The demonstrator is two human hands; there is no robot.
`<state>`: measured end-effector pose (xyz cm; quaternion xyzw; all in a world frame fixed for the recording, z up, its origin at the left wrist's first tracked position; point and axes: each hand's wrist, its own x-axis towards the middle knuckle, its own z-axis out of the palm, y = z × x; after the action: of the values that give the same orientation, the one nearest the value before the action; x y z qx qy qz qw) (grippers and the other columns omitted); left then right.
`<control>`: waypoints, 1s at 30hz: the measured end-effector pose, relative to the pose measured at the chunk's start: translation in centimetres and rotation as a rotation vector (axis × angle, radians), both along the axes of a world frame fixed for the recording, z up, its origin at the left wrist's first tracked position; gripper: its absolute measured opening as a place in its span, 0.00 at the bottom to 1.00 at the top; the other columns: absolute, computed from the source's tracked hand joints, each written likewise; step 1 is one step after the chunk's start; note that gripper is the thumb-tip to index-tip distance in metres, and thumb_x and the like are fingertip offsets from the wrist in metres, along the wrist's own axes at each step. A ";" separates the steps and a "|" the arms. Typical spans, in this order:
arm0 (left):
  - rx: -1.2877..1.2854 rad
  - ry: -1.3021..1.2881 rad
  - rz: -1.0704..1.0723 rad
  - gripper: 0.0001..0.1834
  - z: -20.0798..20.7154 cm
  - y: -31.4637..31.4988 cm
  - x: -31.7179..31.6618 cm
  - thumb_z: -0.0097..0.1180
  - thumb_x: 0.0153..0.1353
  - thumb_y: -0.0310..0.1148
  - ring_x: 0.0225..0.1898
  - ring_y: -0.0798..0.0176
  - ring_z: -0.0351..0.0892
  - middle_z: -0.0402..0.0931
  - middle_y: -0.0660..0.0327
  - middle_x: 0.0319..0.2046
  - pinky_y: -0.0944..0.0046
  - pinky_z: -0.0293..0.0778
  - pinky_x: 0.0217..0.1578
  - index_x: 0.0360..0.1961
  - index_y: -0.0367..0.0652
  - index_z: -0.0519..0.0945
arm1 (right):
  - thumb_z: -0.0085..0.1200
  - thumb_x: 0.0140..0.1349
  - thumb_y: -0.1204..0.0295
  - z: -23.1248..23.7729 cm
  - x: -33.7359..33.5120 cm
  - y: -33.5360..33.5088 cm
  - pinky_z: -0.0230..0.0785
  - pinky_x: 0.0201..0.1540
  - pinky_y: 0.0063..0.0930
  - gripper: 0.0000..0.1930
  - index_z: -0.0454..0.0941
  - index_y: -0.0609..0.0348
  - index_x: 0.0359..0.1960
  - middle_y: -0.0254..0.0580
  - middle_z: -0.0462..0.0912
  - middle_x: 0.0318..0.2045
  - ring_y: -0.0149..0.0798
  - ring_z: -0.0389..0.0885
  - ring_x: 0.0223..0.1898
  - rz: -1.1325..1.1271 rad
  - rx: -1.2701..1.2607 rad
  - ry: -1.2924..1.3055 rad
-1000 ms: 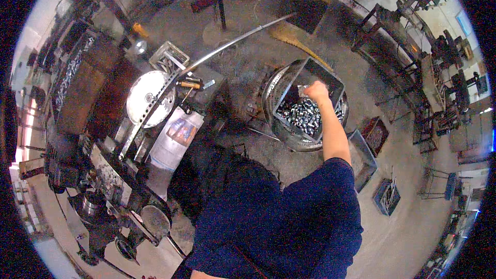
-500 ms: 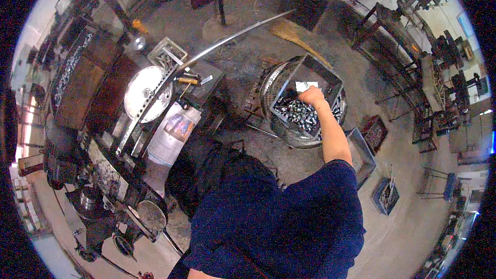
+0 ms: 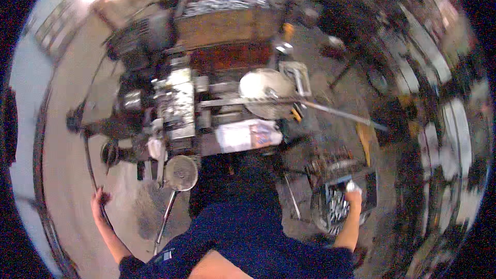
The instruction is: The person operates a lathe by pulling a lever to secure a small metal part in the chuck, uses another lever to move the cutting tool against the rotating part, and then removes the finished piece and places it in a bin before repeating the process with a new part from a crate.
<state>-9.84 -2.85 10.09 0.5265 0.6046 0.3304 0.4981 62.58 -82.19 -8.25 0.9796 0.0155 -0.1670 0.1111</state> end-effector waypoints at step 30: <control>0.306 0.960 0.113 0.20 5.5 -9.9 0.7 0.58 0.46 0.34 0.30 0.43 0.75 0.74 0.47 0.22 0.50 0.70 0.32 0.38 0.36 0.69 | 0.57 0.31 0.68 30.1 -26.4 81.0 0.67 0.47 0.37 0.14 0.79 0.66 0.22 0.53 0.73 0.37 0.51 0.70 0.44 1.765 0.589 -0.056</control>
<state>-9.18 -12.78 15.61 0.6525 0.7375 0.1624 0.0627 36.20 -1.15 21.84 0.6055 0.7939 0.0123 -0.0549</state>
